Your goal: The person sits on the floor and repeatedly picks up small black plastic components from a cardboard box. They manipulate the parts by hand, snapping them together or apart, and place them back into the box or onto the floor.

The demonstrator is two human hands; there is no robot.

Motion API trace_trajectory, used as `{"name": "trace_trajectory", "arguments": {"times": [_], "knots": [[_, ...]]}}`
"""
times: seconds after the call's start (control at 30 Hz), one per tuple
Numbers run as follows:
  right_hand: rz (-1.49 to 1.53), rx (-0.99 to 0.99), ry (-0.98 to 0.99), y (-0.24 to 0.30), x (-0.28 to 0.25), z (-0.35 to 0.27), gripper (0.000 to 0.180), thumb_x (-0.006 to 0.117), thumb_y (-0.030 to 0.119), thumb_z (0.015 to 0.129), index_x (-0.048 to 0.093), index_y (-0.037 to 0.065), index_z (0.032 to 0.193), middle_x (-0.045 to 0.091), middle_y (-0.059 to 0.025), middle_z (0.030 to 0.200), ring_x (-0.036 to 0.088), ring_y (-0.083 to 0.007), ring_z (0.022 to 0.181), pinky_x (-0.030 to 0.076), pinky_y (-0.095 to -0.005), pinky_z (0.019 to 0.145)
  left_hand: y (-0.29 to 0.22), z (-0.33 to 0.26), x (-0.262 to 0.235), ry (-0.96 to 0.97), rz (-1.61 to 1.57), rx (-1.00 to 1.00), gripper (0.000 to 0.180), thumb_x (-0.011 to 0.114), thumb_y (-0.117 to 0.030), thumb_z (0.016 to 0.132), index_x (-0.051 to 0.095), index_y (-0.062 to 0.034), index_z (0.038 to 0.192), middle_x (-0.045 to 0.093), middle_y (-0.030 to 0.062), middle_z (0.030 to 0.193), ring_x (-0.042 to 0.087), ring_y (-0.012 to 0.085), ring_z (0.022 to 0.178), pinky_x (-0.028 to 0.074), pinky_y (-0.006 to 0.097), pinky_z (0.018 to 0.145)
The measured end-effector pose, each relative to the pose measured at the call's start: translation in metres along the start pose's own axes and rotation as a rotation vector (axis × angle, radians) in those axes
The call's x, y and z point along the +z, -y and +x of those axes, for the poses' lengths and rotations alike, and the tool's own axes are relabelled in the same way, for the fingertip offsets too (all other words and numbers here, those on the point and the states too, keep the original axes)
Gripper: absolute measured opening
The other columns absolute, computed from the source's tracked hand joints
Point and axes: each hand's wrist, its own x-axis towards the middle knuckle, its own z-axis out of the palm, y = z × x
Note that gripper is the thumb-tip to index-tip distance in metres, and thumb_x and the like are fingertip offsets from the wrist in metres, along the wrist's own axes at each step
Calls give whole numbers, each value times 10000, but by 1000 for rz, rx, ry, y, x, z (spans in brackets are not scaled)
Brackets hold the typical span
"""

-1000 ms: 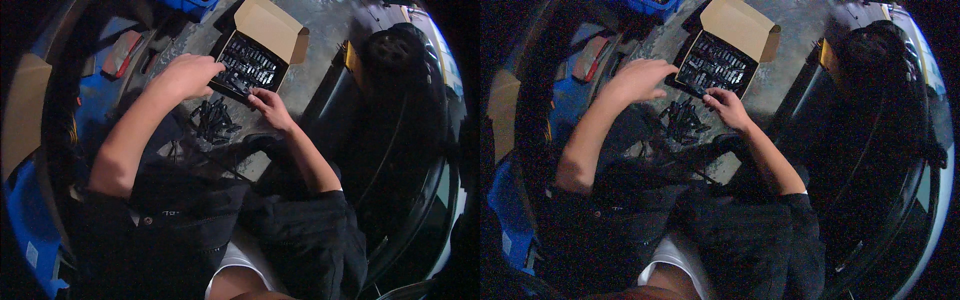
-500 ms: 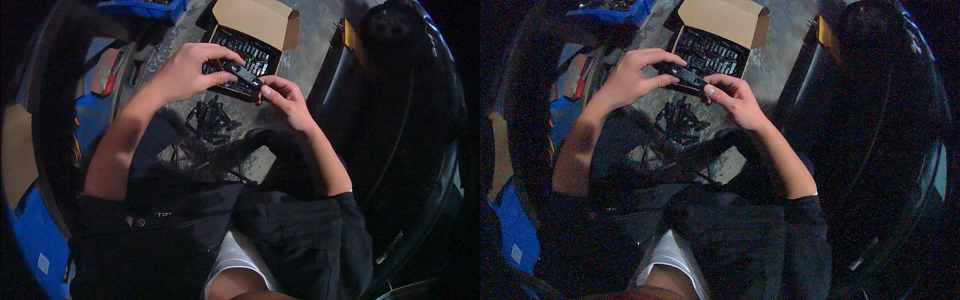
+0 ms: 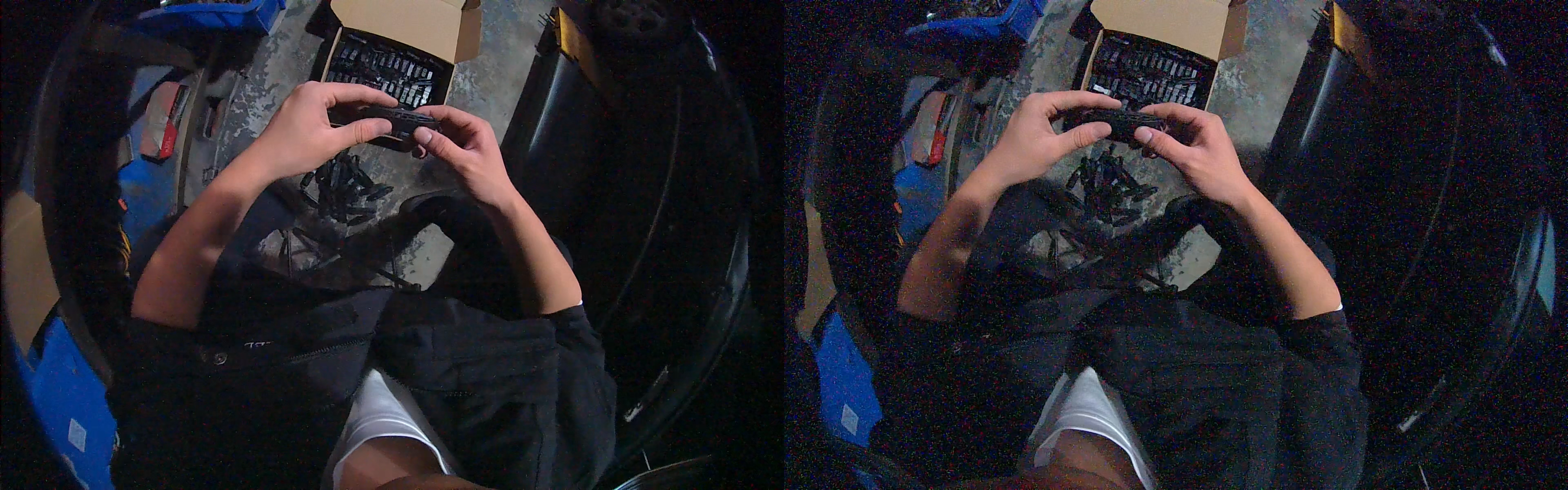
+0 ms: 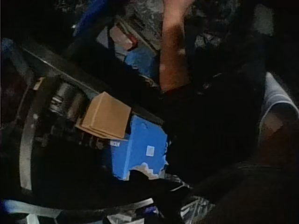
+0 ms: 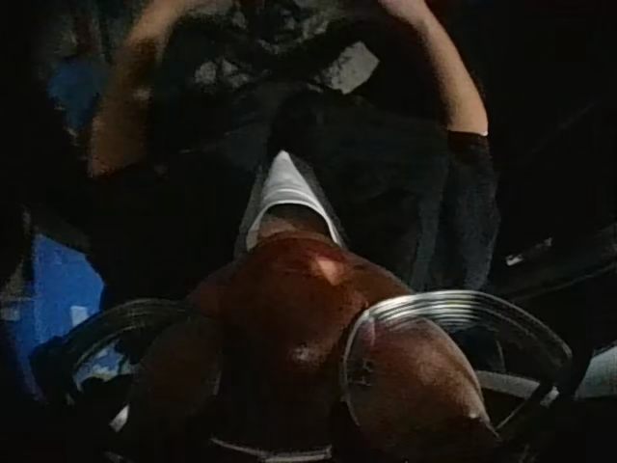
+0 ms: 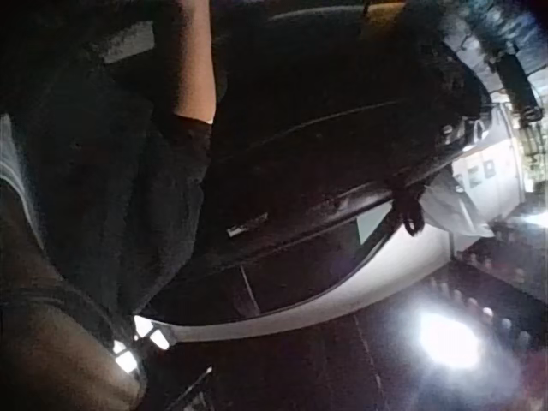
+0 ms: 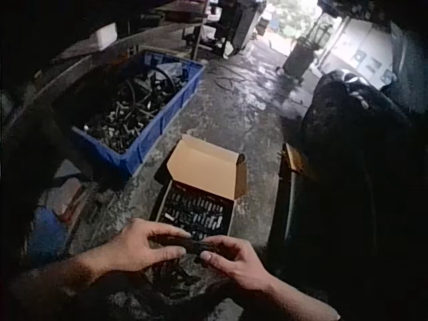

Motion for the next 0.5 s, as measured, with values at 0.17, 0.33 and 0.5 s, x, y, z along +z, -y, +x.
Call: {"name": "trace_trajectory", "arguments": {"times": [0.17, 0.33, 0.5], "knots": [[-40, -19, -10, 1, 8, -1, 344, 743, 167, 901, 650, -12, 1180, 698, -32, 960, 600, -69, 858, 494, -236, 768, -1, -6, -3, 38, -135, -48, 341, 740, -151, 875, 692, -30, 1190, 723, 68, 1055, 646, 113, 961, 522, 278, 846], [-104, -8, 22, 3, 9, -1, 318, 753, 174, 893, 669, -13, 1137, 702, -31, 925, 605, -69, 828, 498, -241, 756, 4, -10, -5, 38, -145, -31, 329, 748, -115, 867, 696, -25, 1179, 720, 56, 1047, 647, 101, 933, 530, 272, 837], [-138, -23, 26, 0, 13, -2, 314, 778, 203, 871, 689, -7, 1087, 696, -16, 893, 598, -65, 804, 487, -238, 731, 5, -16, -2, 28, -166, -72, 326, 764, -102, 850, 701, -11, 1157, 724, 54, 1032, 652, 105, 927, 531, 272, 847]]}}
